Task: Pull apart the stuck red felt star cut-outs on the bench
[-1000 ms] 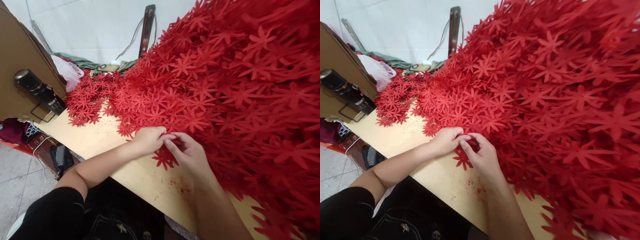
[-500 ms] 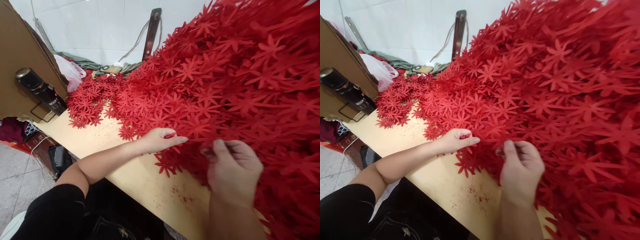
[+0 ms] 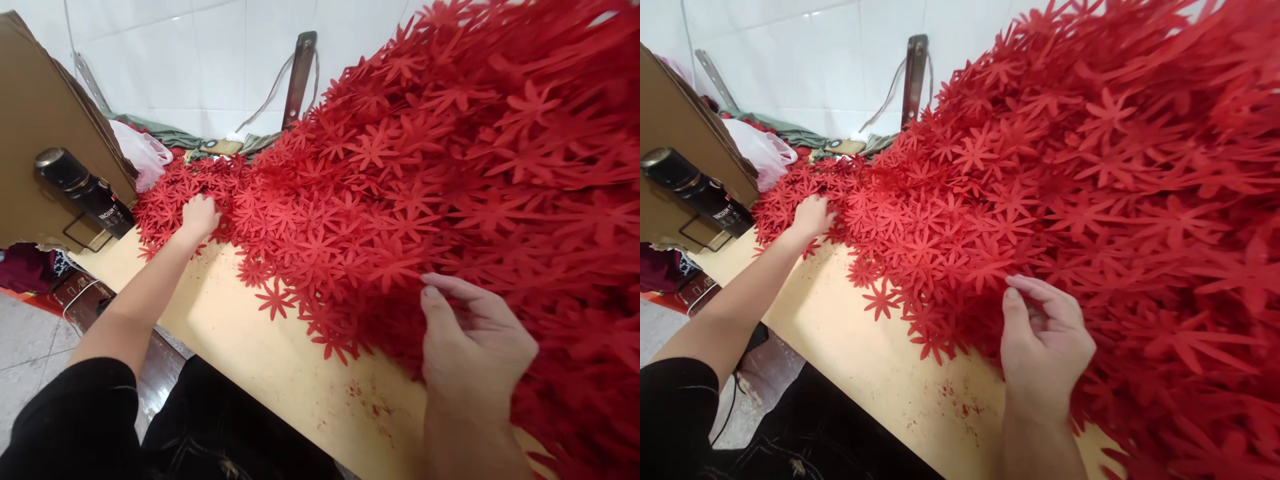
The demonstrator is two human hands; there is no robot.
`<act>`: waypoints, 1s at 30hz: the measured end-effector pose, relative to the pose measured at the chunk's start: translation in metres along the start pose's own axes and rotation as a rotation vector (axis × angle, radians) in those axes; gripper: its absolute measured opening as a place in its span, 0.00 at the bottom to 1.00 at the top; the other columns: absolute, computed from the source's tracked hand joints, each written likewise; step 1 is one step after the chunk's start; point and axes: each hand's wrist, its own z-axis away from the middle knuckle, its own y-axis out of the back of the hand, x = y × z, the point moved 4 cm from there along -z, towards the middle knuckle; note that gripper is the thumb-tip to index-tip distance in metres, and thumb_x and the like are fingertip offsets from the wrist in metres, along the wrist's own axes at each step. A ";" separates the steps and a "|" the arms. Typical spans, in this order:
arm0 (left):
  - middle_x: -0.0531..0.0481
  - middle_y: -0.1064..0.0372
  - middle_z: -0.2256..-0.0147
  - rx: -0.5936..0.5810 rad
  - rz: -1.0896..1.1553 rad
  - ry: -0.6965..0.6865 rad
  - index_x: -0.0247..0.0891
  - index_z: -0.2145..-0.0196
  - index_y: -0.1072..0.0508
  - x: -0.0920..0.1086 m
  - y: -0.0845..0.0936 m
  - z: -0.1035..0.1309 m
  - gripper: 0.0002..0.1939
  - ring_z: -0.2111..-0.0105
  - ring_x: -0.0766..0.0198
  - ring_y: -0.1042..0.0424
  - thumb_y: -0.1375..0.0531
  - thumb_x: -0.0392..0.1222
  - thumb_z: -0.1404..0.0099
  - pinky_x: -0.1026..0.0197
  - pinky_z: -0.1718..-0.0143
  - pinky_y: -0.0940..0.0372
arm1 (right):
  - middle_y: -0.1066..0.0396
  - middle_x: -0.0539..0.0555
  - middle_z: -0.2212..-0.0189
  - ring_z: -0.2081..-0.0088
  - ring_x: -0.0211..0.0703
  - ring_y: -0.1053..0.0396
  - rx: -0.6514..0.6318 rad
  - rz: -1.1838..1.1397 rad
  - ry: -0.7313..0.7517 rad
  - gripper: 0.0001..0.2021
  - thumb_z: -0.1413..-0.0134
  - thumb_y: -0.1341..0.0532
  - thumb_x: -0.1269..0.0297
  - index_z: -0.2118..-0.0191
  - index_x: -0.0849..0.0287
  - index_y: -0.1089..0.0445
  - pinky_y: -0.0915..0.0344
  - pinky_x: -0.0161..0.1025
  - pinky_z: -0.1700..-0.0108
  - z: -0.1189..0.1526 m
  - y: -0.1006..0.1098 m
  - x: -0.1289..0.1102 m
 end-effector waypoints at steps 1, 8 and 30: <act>0.28 0.36 0.49 -0.028 -0.013 0.041 0.23 0.52 0.32 -0.010 -0.007 -0.006 0.20 0.47 0.42 0.36 0.43 0.39 0.40 0.42 0.47 0.42 | 0.26 0.64 0.61 0.58 0.53 0.26 -0.012 0.009 0.009 0.11 0.55 0.39 0.61 0.65 0.58 0.25 0.31 0.54 0.53 0.000 0.000 0.000; 0.27 0.39 0.47 -0.035 0.052 0.097 0.24 0.55 0.31 -0.027 -0.026 -0.022 0.18 0.47 0.41 0.36 0.42 0.36 0.43 0.46 0.49 0.41 | 0.26 0.64 0.64 0.62 0.53 0.26 0.024 -0.005 -0.010 0.07 0.58 0.38 0.63 0.69 0.57 0.26 0.31 0.55 0.55 -0.003 0.001 0.005; 0.54 0.31 0.78 -0.062 1.661 0.430 0.36 0.67 0.33 0.012 0.012 -0.007 0.09 0.87 0.76 0.44 0.44 0.45 0.37 0.69 0.83 0.53 | 0.30 0.70 0.51 0.46 0.61 0.33 0.078 0.379 0.305 0.21 0.56 0.41 0.57 0.56 0.58 0.25 0.37 0.59 0.42 -0.003 0.017 -0.024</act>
